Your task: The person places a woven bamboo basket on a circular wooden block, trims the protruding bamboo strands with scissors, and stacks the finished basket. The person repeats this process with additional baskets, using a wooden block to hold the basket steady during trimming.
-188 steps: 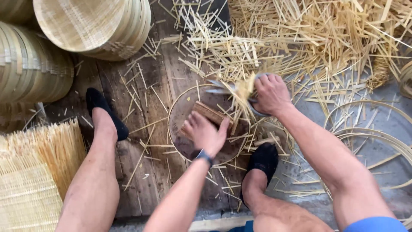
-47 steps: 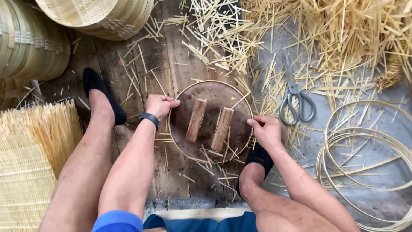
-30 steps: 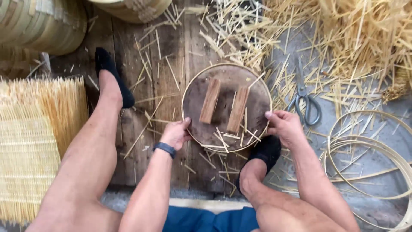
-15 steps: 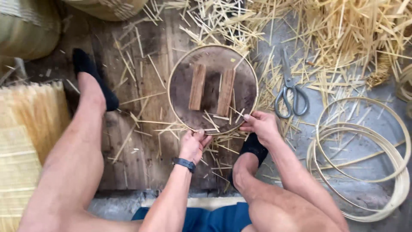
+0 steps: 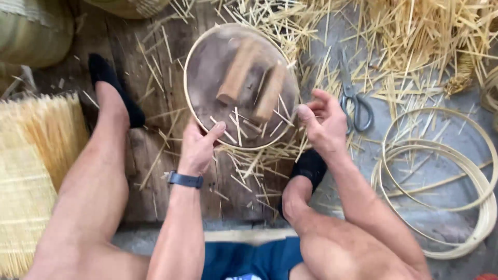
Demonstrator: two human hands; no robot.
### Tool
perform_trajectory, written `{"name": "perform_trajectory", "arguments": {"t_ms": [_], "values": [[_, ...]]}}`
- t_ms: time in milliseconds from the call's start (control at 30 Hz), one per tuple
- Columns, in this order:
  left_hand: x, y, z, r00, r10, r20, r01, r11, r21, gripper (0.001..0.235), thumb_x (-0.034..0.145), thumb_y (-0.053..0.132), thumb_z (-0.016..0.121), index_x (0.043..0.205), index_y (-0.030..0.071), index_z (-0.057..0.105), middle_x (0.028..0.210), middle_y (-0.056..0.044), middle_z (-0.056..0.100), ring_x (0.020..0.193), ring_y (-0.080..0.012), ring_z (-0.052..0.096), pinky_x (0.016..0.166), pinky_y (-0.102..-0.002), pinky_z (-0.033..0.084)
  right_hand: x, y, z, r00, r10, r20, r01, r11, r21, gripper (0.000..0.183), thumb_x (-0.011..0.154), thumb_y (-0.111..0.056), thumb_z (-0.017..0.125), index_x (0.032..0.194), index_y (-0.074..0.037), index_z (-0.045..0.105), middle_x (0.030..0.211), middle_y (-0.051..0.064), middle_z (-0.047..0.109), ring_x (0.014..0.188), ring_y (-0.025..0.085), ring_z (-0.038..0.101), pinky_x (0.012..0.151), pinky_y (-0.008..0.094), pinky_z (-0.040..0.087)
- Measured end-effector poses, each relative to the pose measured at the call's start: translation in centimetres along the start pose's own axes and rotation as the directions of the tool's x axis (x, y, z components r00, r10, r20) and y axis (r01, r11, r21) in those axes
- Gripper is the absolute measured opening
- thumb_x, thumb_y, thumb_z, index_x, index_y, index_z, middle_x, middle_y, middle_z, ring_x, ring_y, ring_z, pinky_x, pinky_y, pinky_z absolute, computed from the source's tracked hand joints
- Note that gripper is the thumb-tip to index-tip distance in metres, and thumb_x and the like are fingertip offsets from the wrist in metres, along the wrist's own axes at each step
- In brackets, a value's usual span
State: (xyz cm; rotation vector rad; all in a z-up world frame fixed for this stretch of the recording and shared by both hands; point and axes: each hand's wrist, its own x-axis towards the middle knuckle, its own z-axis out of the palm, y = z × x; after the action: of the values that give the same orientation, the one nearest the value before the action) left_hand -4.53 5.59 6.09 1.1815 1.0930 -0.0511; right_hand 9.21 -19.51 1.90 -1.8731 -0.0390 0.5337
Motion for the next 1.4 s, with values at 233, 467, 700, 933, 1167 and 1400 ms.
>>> {"name": "perform_trajectory", "arguments": {"t_ms": [233, 467, 700, 933, 1167, 1400], "values": [[-4.3, 7.9, 1.1, 0.777, 0.527, 0.344, -0.629, 0.658, 0.413, 0.055, 0.091, 0.016, 0.073, 0.141, 0.005, 0.054, 0.116, -0.013, 0.072, 0.102, -0.0242, 0.072, 0.085, -0.04, 0.061, 0.5, -7.1, 3.6, 0.927, 0.093, 0.364, -0.341, 0.613, 0.713, 0.055, 0.092, -0.027, 0.072, 0.135, -0.002, 0.05, 0.124, 0.014, 0.067, 0.107, 0.026, 0.07, 0.083, 0.041, 0.065], [-4.6, 8.8, 6.0, 0.524, 0.751, 0.401, -0.766, 0.211, 0.607, 0.055, 0.107, 0.052, 0.05, 0.136, 0.008, 0.062, 0.11, -0.016, 0.077, 0.091, -0.0287, 0.076, 0.073, -0.038, 0.06, -0.1, -3.9, 4.9, 0.927, 0.139, 0.349, -0.371, 0.487, 0.791, 0.043, 0.097, -0.022, 0.073, 0.132, -0.005, 0.055, 0.115, 0.008, 0.067, 0.094, 0.019, 0.068, 0.074, 0.035, 0.061], [-4.1, 8.7, 6.2, 0.432, 0.805, 0.407, -0.784, 0.112, 0.61, 0.056, 0.109, 0.054, 0.047, 0.126, 0.006, 0.069, 0.095, -0.015, 0.077, 0.077, -0.0273, 0.076, 0.062, -0.037, 0.059, -0.5, -3.4, 4.1, 0.926, 0.06, 0.373, -0.356, 0.465, 0.811, 0.037, 0.097, -0.021, 0.072, 0.126, -0.002, 0.058, 0.112, 0.009, 0.069, 0.089, 0.016, 0.071, 0.071, 0.032, 0.059], [-2.8, 8.4, 4.8, 0.452, 0.806, 0.382, -0.797, 0.172, 0.579, 0.06, 0.112, 0.056, 0.037, 0.128, 0.008, 0.07, 0.083, -0.012, 0.076, 0.067, -0.0205, 0.074, 0.053, -0.034, 0.058, -2.1, -1.7, 2.7, 0.925, -0.002, 0.379, -0.339, 0.443, 0.83, 0.04, 0.098, -0.022, 0.072, 0.129, -0.002, 0.056, 0.116, 0.009, 0.068, 0.102, 0.021, 0.07, 0.084, 0.039, 0.062], [1.6, 9.0, -0.8, 0.485, 0.854, 0.191, -0.677, 0.228, 0.7, 0.067, 0.112, 0.055, 0.031, 0.115, 0.003, 0.072, 0.067, -0.007, 0.067, 0.051, -0.0136, 0.062, 0.041, -0.03, 0.05, -7.5, 12.9, -2.6, 0.826, 0.241, 0.509, -0.562, 0.295, 0.773, 0.061, 0.097, -0.026, 0.071, 0.148, 0.0, 0.05, 0.139, 0.018, 0.062, 0.123, 0.029, 0.061, 0.097, 0.047, 0.052], [5.0, 11.5, -8.8, 0.444, 0.896, -0.018, -0.627, 0.324, 0.708, 0.064, 0.118, 0.053, 0.041, 0.079, 0.007, 0.061, 0.057, 0.001, 0.05, 0.047, -0.0133, 0.048, 0.043, -0.032, 0.04, -4.9, 16.3, 1.2, 0.853, 0.194, 0.484, -0.521, 0.362, 0.773, 0.054, 0.102, -0.031, 0.061, 0.147, -0.004, 0.05, 0.139, 0.012, 0.063, 0.124, 0.025, 0.062, 0.104, 0.046, 0.052]]}}
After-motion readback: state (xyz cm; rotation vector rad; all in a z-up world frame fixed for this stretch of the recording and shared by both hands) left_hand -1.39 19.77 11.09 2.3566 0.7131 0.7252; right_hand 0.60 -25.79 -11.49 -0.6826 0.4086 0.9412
